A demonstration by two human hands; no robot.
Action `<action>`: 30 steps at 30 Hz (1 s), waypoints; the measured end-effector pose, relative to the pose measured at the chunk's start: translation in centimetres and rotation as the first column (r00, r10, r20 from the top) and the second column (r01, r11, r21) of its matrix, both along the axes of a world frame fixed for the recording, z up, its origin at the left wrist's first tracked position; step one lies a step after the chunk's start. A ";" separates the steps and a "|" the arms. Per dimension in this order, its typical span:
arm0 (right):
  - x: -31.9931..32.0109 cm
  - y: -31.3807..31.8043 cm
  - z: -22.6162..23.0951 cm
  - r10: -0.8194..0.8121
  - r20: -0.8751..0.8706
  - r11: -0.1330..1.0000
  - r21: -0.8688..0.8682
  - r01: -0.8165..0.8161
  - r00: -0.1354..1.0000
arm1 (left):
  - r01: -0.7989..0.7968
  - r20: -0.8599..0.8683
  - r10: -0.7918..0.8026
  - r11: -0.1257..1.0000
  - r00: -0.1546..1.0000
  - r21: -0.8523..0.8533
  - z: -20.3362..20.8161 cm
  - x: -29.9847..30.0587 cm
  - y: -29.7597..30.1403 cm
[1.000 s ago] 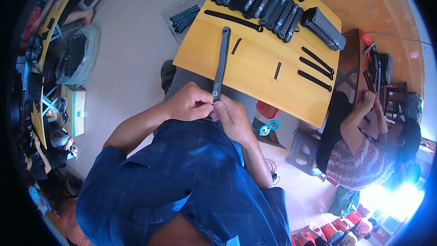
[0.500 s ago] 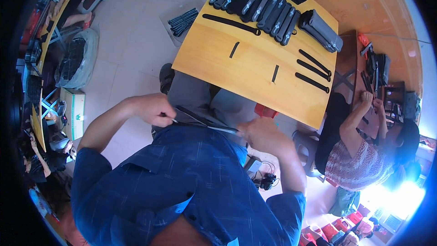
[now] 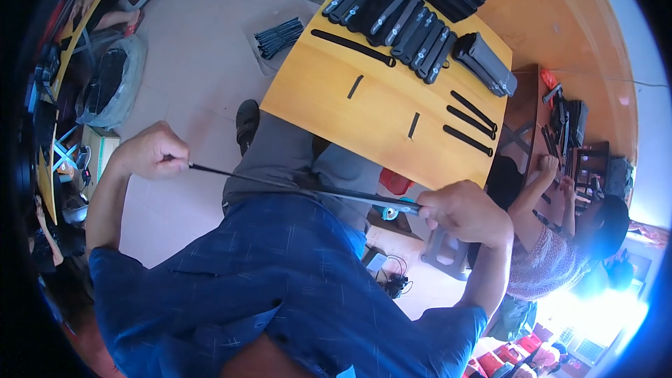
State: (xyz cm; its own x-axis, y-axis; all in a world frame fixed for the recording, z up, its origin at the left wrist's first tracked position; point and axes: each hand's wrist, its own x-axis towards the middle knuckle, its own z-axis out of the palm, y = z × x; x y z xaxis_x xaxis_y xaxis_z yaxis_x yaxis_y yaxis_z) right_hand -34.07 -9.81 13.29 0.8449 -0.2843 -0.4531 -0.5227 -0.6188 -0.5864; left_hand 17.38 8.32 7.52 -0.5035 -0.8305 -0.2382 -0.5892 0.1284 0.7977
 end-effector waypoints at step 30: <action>2.7 -13.4 -6.2 -0.407 0.291 0.508 -0.716 0.480 0.866 | -0.809 -0.446 0.874 0.400 0.194 0.432 -15.9 4.5 4.6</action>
